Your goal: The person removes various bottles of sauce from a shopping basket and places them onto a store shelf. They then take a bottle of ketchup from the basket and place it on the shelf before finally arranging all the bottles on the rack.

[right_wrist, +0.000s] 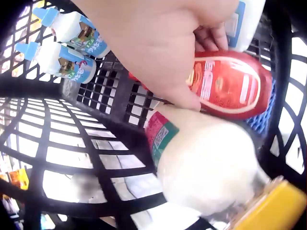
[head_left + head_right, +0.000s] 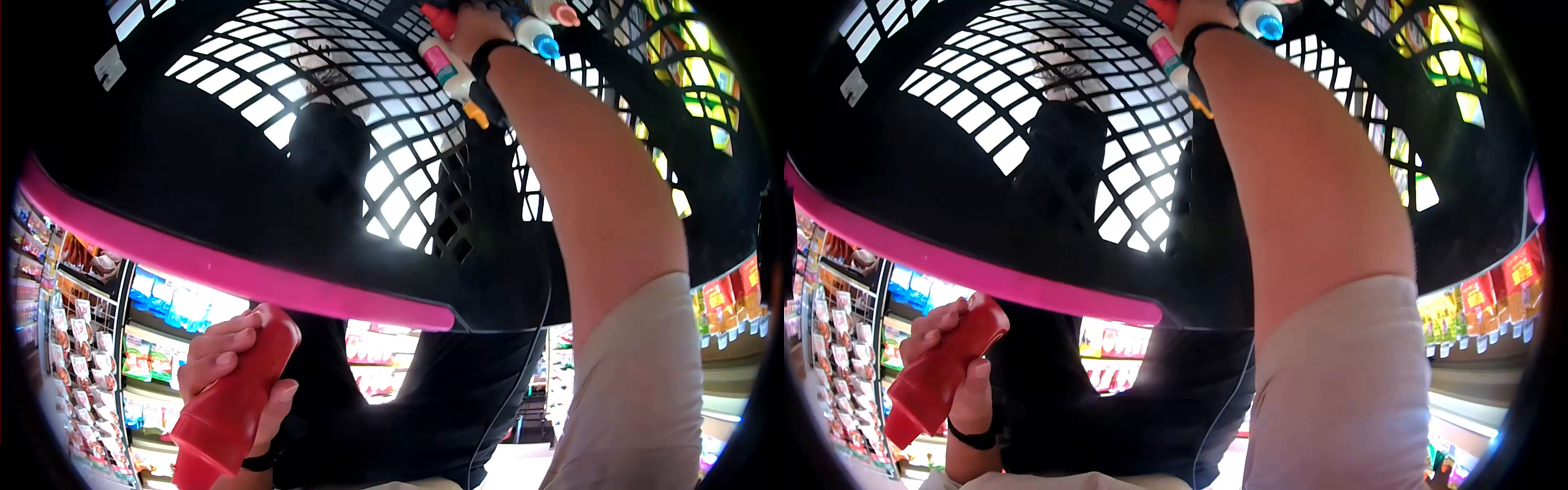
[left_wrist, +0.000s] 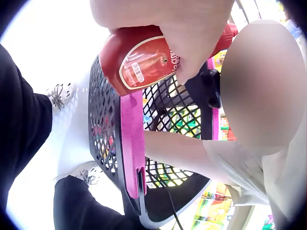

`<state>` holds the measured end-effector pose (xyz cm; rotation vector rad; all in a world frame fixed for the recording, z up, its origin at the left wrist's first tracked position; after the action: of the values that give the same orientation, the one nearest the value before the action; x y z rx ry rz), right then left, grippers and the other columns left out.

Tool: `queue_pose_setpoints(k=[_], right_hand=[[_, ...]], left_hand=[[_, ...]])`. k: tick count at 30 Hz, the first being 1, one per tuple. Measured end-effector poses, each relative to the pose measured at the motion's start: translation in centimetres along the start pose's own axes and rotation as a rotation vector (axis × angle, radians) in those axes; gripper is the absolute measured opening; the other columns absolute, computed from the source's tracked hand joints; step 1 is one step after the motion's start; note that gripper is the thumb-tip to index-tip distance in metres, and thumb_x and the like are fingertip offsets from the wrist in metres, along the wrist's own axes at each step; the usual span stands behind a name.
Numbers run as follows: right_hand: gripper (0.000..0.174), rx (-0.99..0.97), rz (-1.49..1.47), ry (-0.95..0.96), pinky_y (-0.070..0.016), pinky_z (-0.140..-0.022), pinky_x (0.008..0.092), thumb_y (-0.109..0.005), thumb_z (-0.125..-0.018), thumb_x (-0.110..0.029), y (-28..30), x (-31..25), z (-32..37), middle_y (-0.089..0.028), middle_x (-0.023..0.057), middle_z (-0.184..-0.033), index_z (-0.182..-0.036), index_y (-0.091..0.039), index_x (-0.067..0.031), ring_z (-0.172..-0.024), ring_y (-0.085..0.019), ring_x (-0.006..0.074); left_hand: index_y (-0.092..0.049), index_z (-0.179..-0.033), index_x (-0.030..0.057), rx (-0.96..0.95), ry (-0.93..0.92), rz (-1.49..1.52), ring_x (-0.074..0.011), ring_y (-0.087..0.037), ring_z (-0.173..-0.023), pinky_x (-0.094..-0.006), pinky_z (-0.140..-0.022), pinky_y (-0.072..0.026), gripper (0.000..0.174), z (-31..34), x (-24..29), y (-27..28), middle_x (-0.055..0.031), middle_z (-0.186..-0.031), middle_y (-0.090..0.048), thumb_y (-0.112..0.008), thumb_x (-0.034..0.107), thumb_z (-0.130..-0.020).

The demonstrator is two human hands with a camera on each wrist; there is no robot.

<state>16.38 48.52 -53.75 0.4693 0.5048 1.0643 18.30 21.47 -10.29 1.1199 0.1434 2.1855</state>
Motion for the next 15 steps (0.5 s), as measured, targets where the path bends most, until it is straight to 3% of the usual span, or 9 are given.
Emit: queue_pose_setpoints(k=[3, 4, 5, 7, 10, 12, 15], right_hand=[[0.042, 0.052, -0.181, 0.069, -0.0546, -0.095, 0.0434, -0.072, -0.088, -0.036, -2.1, 1.8, 0.1, -0.071, 0.0247, -0.112, -0.114, -0.070, -0.0039, -0.112, -0.067, 0.0379], [0.049, -0.088, 0.028, 0.155, -0.0561, -0.094, 0.0461, -0.073, -0.089, -0.026, -1.7, 2.3, 1.7, -0.068, 0.0185, -0.122, -0.132, -0.057, -0.0078, -0.117, -0.065, 0.0376], [0.046, -0.023, 0.036, 0.169, -0.0564, -0.092, 0.0466, -0.073, -0.088, -0.020, -0.8, 2.4, 3.6, -0.070, 0.0186, -0.115, -0.130, -0.058, -0.0078, -0.112, -0.067, 0.0374], [0.041, 0.007, 0.023, 0.237, -0.0564, -0.089, 0.0467, -0.070, -0.088, -0.009, 3.2, 2.4, 8.8, -0.072, 0.0191, -0.108, -0.127, -0.058, -0.0069, -0.108, -0.069, 0.0369], [0.044, -0.137, -0.251, 0.385, -0.0549, -0.087, 0.0472, -0.076, -0.084, -0.017, 9.0, 3.4, 15.8, -0.072, 0.0176, -0.106, -0.124, -0.061, -0.0103, -0.107, -0.068, 0.0377], [0.043, -0.216, -0.336, 0.330, -0.0539, -0.087, 0.0462, -0.077, -0.082, -0.020, 12.4, 3.5, 20.9, -0.072, 0.0161, -0.105, -0.121, -0.063, -0.0114, -0.105, -0.068, 0.0381], [0.031, -0.133, -0.309, 0.390, -0.0536, -0.090, 0.0451, -0.071, -0.080, -0.009, 19.5, 2.7, 29.6, -0.072, 0.0157, -0.107, -0.110, -0.068, -0.0098, -0.104, -0.067, 0.0382]], left_hand=[[-0.049, -0.127, 0.0105, -0.044, 0.000, 0.000, -0.0347, -0.063, -0.119, -0.0504, -0.104, -0.0529, 0.059, 0.9, 1.6, -0.2, -0.0156, -0.122, -0.061, -0.087, 0.012, -0.082], [-0.049, -0.127, 0.0103, -0.054, -0.013, 0.003, -0.0350, -0.063, -0.119, -0.0503, -0.104, -0.0528, 0.058, 1.2, 2.3, -0.4, -0.0157, -0.123, -0.062, -0.087, 0.011, -0.082], [-0.051, -0.127, 0.0101, -0.069, -0.027, 0.013, -0.0340, -0.063, -0.119, -0.0480, -0.103, -0.0530, 0.059, 1.4, 3.3, -0.6, -0.0161, -0.125, -0.063, -0.087, 0.008, -0.081], [-0.052, -0.127, 0.0103, -0.087, -0.086, 0.007, -0.0328, -0.063, -0.118, -0.0458, -0.102, -0.0534, 0.059, 1.9, 5.0, -0.5, -0.0161, -0.126, -0.064, -0.088, 0.006, -0.080], [-0.055, -0.125, 0.0096, -0.071, -0.162, -0.020, -0.0295, -0.064, -0.116, -0.0403, -0.099, -0.0544, 0.059, 3.2, 8.7, 0.4, -0.0151, -0.124, -0.067, -0.088, 0.002, -0.077], [-0.056, -0.125, 0.0091, -0.069, -0.241, -0.050, -0.0290, -0.065, -0.114, -0.0392, -0.098, -0.0547, 0.058, 4.2, 10.8, 1.2, -0.0141, -0.123, -0.068, -0.088, 0.001, -0.076], [-0.065, -0.117, 0.0058, -0.025, -0.262, -0.011, -0.0250, -0.069, -0.103, -0.0341, -0.089, -0.0574, 0.050, 6.5, 14.2, 3.2, -0.0116, -0.115, -0.071, -0.089, 0.001, -0.074]])
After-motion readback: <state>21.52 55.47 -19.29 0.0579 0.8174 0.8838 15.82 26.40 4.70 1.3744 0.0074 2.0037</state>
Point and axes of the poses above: each hand's wrist, its own z-axis away from the middle knuckle, its own y-axis out of the back of the hand, x = y × z, the point moved 3 cm from there along -z, towards the middle knuckle
